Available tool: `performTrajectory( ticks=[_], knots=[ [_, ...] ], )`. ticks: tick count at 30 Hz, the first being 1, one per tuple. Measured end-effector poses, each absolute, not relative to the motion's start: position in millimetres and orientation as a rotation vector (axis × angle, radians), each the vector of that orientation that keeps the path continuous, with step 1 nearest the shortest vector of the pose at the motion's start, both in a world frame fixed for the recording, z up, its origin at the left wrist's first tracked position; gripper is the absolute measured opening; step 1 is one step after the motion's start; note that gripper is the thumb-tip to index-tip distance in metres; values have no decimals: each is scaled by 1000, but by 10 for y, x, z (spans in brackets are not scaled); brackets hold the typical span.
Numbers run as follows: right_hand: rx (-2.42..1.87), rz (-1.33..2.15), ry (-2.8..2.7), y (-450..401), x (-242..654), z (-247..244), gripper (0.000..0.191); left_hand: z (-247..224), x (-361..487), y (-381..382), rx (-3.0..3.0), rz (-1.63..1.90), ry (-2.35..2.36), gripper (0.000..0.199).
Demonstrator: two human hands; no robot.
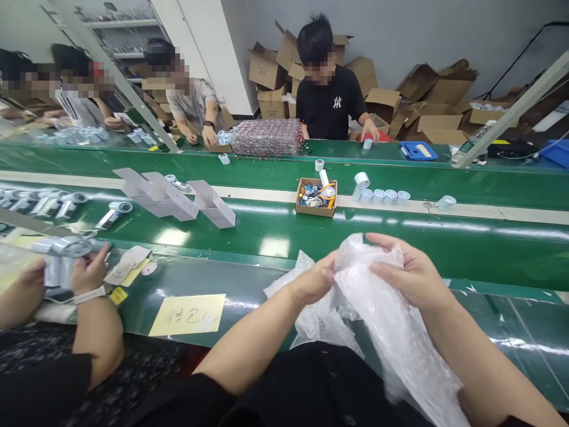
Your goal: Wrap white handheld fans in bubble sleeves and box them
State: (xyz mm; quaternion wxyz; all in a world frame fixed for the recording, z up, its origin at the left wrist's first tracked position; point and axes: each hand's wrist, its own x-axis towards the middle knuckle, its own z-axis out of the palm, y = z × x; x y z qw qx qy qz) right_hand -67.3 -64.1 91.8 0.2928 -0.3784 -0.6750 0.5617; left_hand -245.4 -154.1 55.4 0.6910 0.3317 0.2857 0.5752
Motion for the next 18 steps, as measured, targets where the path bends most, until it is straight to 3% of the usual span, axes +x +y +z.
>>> performTrajectory(
  ticks=[4, 6, 8, 11, 12, 14, 16, 18],
  knots=[
    [-954, 634, -2004, -532, -778, 852, 42, 696, -2059, -1431, 638, 1282, 570, 97],
    [-917, 453, -1967, -525, -755, 753, 43, 671, -1948, -1442, 615, 1340, 771, 92],
    [-945, 564, -1871, -528, -707, 676, 60, 595, -1893, -1449, 596, 1383, 953, 79],
    [-904, 1165, -1773, -527, -624, 641, 89, 473, -1908, -1454, 675, 1391, 1047, 58],
    [-869, 1363, -1776, -528, -596, 641, 88, 440, -1952, -1452, 730, 1371, 1061, 55],
    [-904, 1559, -1796, -534, -531, 635, 67, 370, -2137, -1428, 867, 1239, 1054, 53],
    [-1060, 1544, -1736, -534, -434, 596, 43, 257, -2461, -1366, 994, 1045, 1075, 55],
    [-1163, 1546, -1543, -523, -293, 518, 37, 76, -2863, -1283, 1048, 891, 1318, 56]
  ],
)
